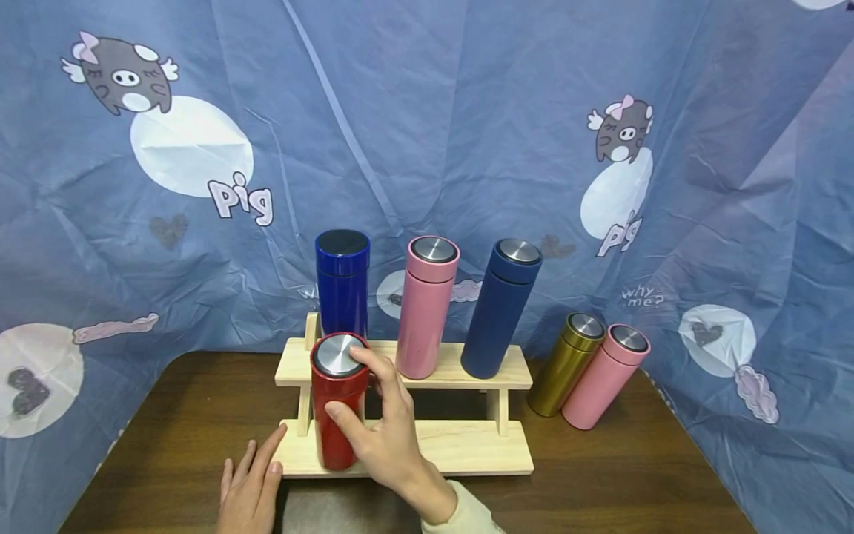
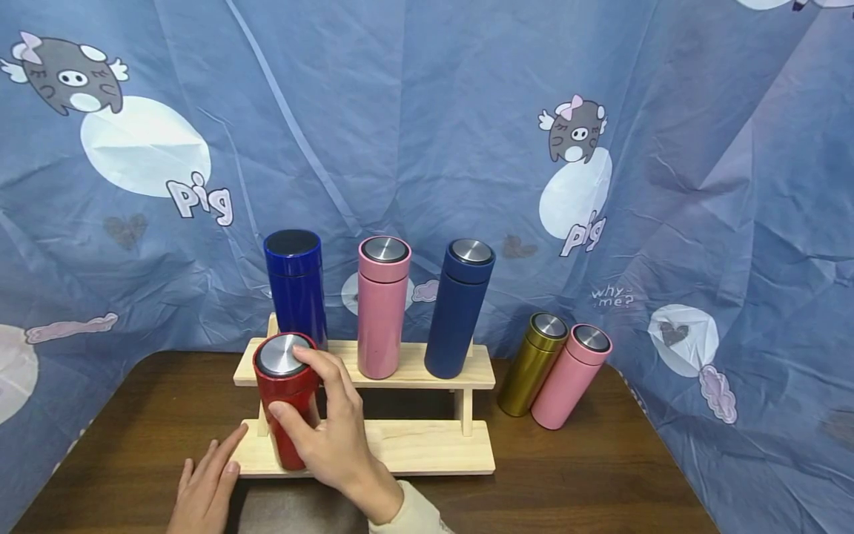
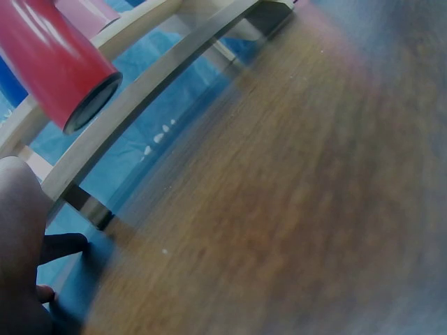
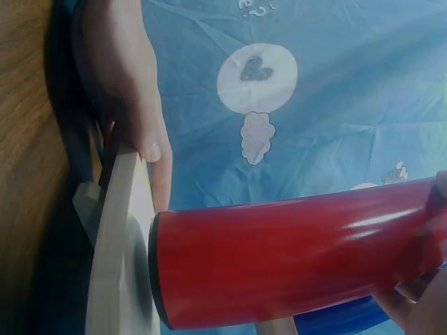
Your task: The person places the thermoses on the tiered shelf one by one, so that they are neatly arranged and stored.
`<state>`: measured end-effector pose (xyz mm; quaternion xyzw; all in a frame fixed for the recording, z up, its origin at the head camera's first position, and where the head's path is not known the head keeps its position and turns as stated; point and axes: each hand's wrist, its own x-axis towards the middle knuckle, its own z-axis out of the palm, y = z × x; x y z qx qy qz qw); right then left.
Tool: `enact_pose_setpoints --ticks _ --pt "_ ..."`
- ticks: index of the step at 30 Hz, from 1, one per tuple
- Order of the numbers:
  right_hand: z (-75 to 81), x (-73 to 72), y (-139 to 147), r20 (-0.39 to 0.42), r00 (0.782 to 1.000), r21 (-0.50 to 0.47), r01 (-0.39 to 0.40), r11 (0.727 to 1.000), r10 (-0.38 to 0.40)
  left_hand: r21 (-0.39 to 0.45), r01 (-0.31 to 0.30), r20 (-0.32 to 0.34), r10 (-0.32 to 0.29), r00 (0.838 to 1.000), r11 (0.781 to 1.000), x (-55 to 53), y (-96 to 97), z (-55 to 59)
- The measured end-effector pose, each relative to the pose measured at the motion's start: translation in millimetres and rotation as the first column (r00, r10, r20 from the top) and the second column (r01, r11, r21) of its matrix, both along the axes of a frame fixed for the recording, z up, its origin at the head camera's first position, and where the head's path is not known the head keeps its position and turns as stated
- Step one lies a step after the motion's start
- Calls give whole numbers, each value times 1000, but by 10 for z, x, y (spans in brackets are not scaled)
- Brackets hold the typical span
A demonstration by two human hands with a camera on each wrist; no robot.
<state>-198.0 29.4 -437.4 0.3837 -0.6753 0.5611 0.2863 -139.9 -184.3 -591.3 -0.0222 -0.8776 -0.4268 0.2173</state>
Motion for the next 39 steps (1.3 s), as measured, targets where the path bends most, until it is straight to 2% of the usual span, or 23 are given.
enact_pose_setpoints --ticks 6,14,19,27,39 --pt "-44 -14 -39 -5 1000 -9 29 1000 -29 -8 7 -18 -7 1000 1000 -5 1 -7" --pt "-93 -32 -80 -40 998 10 43 999 -43 -8 9 34 -8 999 1000 10 -10 16" --pt "-86 -33 -81 -64 997 38 56 998 -53 -8 8 38 -8 999 1000 12 -7 14" --pt "-60 -51 -72 -41 997 89 72 993 -69 -5 9 20 -9 1000 1000 5 -14 -2" --pt "-103 -119 -61 26 997 132 69 989 -73 -4 9 8 -9 1000 1000 -8 -17 -7"
